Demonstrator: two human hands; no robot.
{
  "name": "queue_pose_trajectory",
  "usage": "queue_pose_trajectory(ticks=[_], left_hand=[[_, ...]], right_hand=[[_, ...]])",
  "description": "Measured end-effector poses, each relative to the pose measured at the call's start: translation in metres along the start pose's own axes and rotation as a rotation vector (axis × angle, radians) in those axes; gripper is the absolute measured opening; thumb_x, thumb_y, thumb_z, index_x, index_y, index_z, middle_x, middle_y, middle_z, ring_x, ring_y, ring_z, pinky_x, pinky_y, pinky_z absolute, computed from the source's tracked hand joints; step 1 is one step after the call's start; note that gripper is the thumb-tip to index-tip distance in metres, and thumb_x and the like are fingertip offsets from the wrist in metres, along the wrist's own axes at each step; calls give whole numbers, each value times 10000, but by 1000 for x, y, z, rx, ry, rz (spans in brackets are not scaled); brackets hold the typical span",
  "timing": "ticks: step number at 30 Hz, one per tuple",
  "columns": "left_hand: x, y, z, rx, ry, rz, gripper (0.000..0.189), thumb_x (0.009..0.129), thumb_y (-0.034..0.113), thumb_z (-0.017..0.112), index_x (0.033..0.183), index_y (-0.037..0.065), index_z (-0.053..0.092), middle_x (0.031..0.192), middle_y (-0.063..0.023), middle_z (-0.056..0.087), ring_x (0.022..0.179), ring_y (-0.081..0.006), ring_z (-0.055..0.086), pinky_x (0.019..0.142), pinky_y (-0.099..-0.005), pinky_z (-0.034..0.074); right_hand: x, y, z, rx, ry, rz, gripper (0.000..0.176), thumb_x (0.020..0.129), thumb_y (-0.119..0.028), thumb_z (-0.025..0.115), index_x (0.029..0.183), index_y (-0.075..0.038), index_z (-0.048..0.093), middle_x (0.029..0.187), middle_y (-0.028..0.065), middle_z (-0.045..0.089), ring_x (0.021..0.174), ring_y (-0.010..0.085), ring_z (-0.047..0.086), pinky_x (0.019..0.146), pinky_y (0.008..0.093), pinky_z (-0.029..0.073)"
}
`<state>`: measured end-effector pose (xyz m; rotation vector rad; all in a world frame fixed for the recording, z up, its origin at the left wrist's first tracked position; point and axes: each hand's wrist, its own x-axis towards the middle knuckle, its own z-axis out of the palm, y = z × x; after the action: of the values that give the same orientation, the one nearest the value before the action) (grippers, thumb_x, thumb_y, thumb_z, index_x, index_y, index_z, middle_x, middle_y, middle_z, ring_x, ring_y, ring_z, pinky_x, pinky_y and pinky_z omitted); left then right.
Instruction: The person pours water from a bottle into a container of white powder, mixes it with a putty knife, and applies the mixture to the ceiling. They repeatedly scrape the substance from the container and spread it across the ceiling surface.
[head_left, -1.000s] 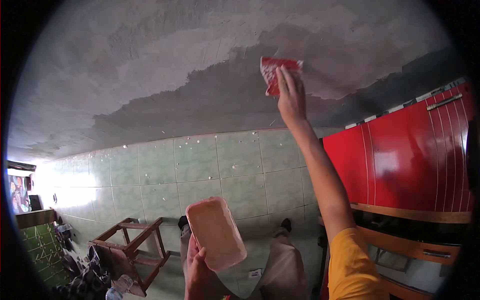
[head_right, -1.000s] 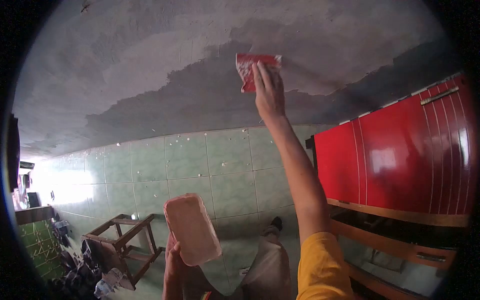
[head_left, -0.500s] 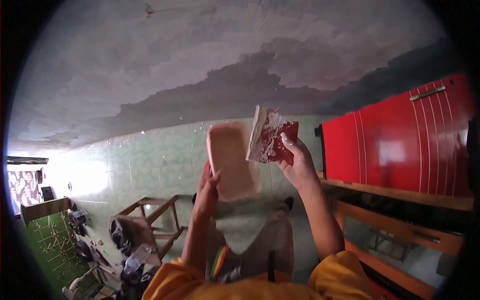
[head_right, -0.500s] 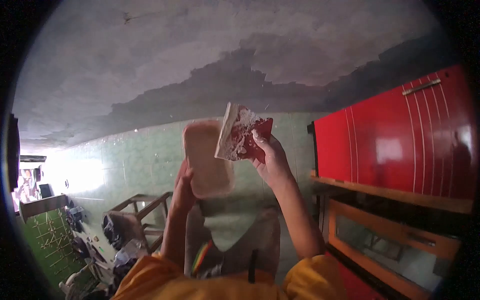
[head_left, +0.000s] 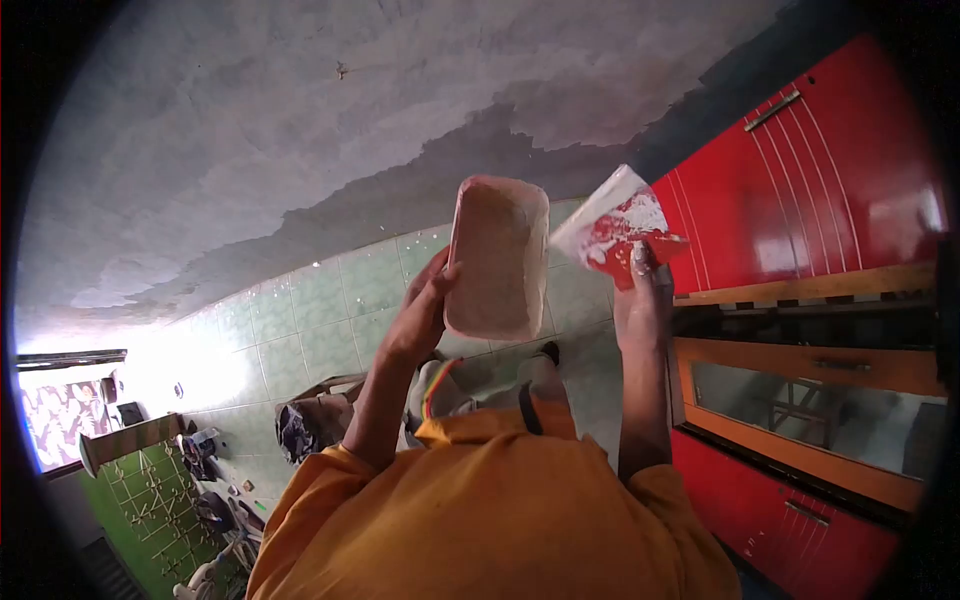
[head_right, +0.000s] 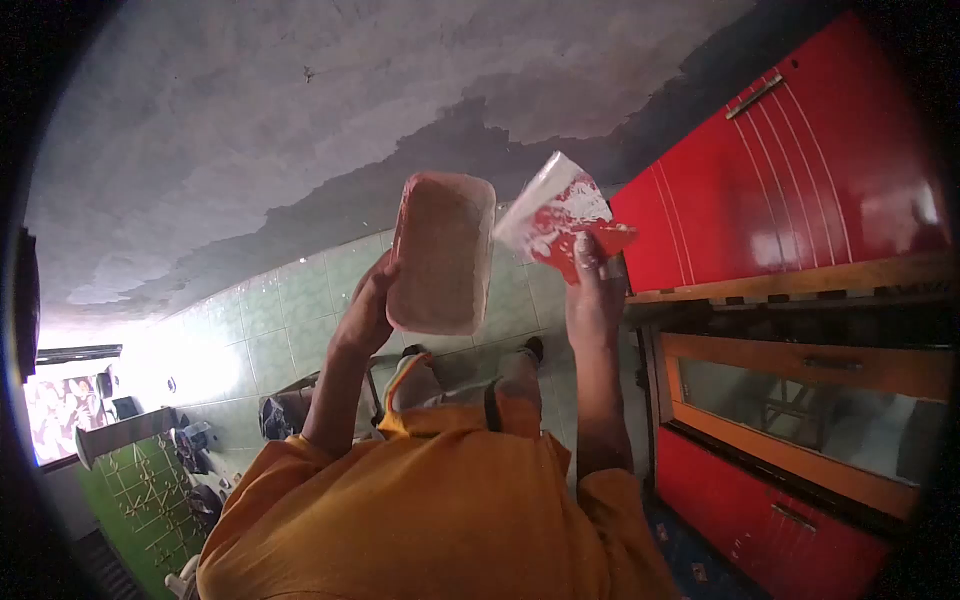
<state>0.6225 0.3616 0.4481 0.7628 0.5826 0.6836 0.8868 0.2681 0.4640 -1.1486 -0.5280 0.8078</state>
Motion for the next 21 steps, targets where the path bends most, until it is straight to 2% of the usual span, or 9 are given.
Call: queue_pose_trajectory(ticks=[2,4,5,7,8,11,14,17,21], left_hand=[[-1,8,22,-36,14,16,653,1020,372,540,1499,-34,365,1449,-140,504,1332,-221,491,1105,-364,394],[-11,7,41,-92,34,17,627,1034,361,521,1493,-38,370,1447,-141,507,1322,-221,504,1092,-365,413],[-11,9,50,-119,30,39,622,1036,360,518,1490,-39,372,1443,-142,511,1314,-222,514,1085,-366,422],[-9,18,58,-137,15,61,618,1038,364,514,1486,-39,376,1437,-144,517,1299,-224,532,1072,-367,440],[-12,22,61,-133,8,52,619,1038,369,514,1485,-37,378,1435,-145,520,1293,-226,540,1066,-368,447],[-20,27,69,-145,8,24,631,1036,386,518,1485,-36,380,1425,-145,529,1275,-230,558,1055,-372,462],[-27,31,64,-176,16,7,643,1034,398,523,1492,-30,377,1416,-144,535,1261,-224,565,1046,-370,470],[-29,39,65,-139,19,38,643,1029,390,540,1493,-25,379,1400,-141,546,1242,-210,572,1033,-360,478],[-27,48,63,4,32,110,658,1013,375,581,1495,-25,380,1354,-131,571,1214,-185,570,1015,-335,475]], right_hand=[[-8,-12,3,-301,-91,-238,235,993,-167,645,1180,-25,661,1167,84,650,1088,137,608,937,290,493],[-18,-11,12,-584,-212,-628,173,952,-120,674,1075,-7,724,1071,98,710,1040,260,661,915,377,532],[-13,-16,17,-767,-294,-875,188,918,-99,708,1080,-8,733,1068,119,723,1063,299,671,936,391,539],[-12,1,9,-812,-359,-971,328,854,2,677,1169,-66,741,1204,71,713,1152,324,637,1010,390,525],[-10,2,4,-810,-352,-1008,310,862,15,668,1152,-61,747,1191,97,712,1154,314,641,1001,395,539],[-4,10,-2,-573,-310,-940,308,880,6,658,1177,-39,728,1169,132,713,1122,324,660,978,407,548],[4,22,-25,-764,-210,-918,301,909,-9,637,1202,-13,701,1165,154,708,1100,317,673,985,405,532],[14,29,-46,-843,-263,-842,272,952,-31,604,1210,2,684,1193,154,702,1078,289,683,966,387,525],[37,-13,-41,-651,-89,-533,210,1005,-103,606,1181,9,627,1083,135,698,1004,210,678,868,326,518]])
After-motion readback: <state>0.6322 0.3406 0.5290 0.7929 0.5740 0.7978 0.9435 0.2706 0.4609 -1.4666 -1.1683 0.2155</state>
